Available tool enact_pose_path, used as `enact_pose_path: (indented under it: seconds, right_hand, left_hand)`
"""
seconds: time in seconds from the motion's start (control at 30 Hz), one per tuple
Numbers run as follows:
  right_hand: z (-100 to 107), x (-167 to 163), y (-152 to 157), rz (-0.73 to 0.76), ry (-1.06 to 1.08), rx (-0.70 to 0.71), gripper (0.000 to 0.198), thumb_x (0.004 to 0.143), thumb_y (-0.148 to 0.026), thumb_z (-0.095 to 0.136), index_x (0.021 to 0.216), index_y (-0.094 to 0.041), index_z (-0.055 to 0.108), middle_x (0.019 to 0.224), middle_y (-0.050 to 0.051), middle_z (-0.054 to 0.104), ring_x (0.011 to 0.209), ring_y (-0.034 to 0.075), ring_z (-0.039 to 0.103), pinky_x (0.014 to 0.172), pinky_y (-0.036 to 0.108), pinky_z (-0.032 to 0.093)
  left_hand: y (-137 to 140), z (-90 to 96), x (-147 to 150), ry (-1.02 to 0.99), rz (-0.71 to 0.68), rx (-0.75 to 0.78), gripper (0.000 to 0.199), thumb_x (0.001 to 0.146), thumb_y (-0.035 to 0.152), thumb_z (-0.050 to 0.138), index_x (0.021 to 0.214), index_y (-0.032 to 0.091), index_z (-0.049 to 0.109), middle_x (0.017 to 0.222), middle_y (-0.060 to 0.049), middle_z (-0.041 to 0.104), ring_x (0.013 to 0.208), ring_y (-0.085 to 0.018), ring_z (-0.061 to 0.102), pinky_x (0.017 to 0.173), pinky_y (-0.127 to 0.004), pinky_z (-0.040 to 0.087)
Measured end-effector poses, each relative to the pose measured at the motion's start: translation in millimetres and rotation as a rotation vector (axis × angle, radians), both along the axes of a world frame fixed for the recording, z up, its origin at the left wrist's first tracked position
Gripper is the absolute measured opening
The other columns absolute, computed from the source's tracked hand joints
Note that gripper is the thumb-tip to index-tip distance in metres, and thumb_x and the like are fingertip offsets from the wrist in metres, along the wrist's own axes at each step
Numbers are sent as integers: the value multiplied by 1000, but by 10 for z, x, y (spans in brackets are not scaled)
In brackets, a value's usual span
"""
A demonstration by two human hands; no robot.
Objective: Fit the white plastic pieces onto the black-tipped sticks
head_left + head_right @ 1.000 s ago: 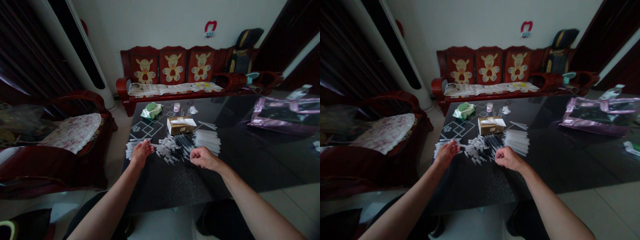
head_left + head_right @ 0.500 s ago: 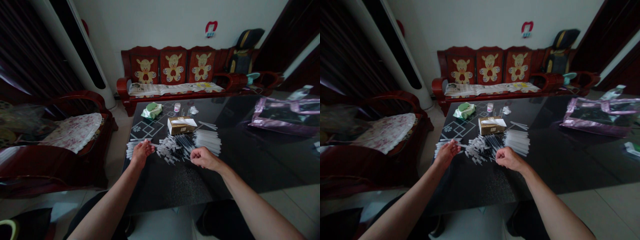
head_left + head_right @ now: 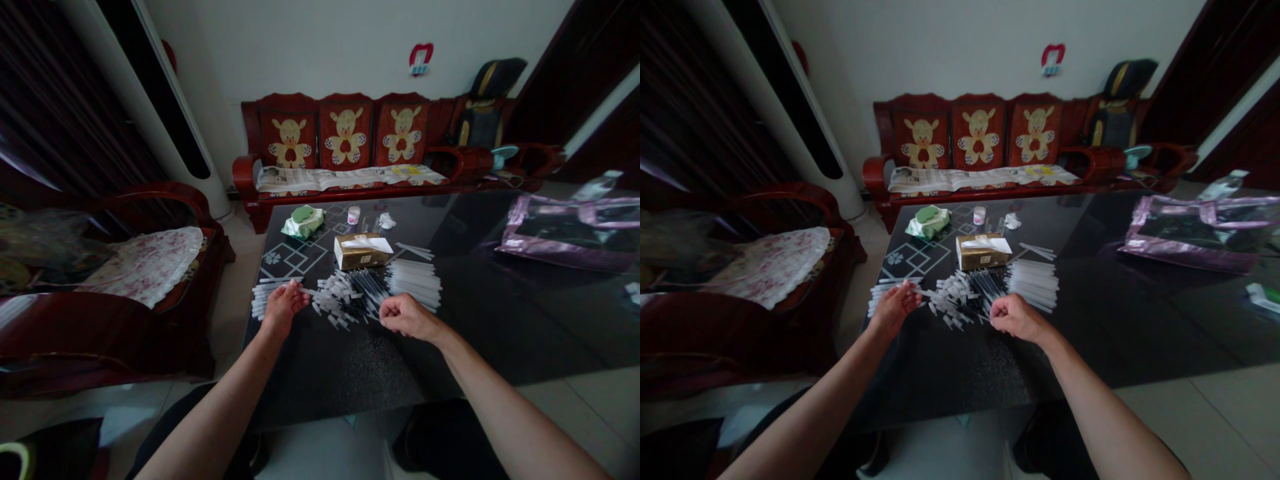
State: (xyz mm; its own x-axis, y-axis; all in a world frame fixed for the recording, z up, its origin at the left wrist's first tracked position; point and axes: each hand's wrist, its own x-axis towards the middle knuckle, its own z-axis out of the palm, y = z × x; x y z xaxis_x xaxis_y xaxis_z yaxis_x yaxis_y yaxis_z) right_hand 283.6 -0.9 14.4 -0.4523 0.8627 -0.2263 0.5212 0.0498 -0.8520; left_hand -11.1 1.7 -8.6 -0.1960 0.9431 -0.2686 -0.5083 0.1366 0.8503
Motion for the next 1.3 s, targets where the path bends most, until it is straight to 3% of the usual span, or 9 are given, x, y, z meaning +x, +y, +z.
enact_pose_path:
  seconds: [0.23,0.53,0.7,0.87,1.3]
  right_hand:
    - [-22,-71,-3,15,23,14,9,68,-23,58,67,-15,59,49,-4,54,39,7,45,36,16,34]
    - [-66,-319,-45,-11,134,66,15,74,-30,60,74,-14,61,55,-3,57,41,7,50,36,15,37]
    - [-91,-379,-26,-153,416,-55,27,73,-36,67,83,-12,63,62,1,64,46,11,59,43,24,50]
    - [-72,-402,-34,-323,617,-146,30,66,-31,75,86,-10,67,71,6,70,58,17,66,58,33,58]
    - [-97,-492,-75,-332,654,-227,27,63,-25,76,84,-11,66,73,8,72,62,20,69,58,33,58]
  left_hand:
    - [-87,-27,141,38,-129,19,29,73,37,72,78,11,60,62,-3,64,56,-12,64,56,-23,54]
    - [-230,-32,361,-44,-309,-23,20,75,28,72,80,10,64,67,-5,67,63,-13,67,62,-23,56]
    - [-212,-6,356,-126,-252,-60,9,75,16,70,77,10,65,69,-4,67,63,-12,67,64,-22,57]
    - [-188,-16,324,-196,-178,-71,5,76,11,69,77,9,64,76,-5,68,66,-13,68,64,-23,58]
    - [-192,-5,337,-222,-163,-62,5,76,10,68,79,9,65,74,-6,68,66,-14,68,64,-23,59]
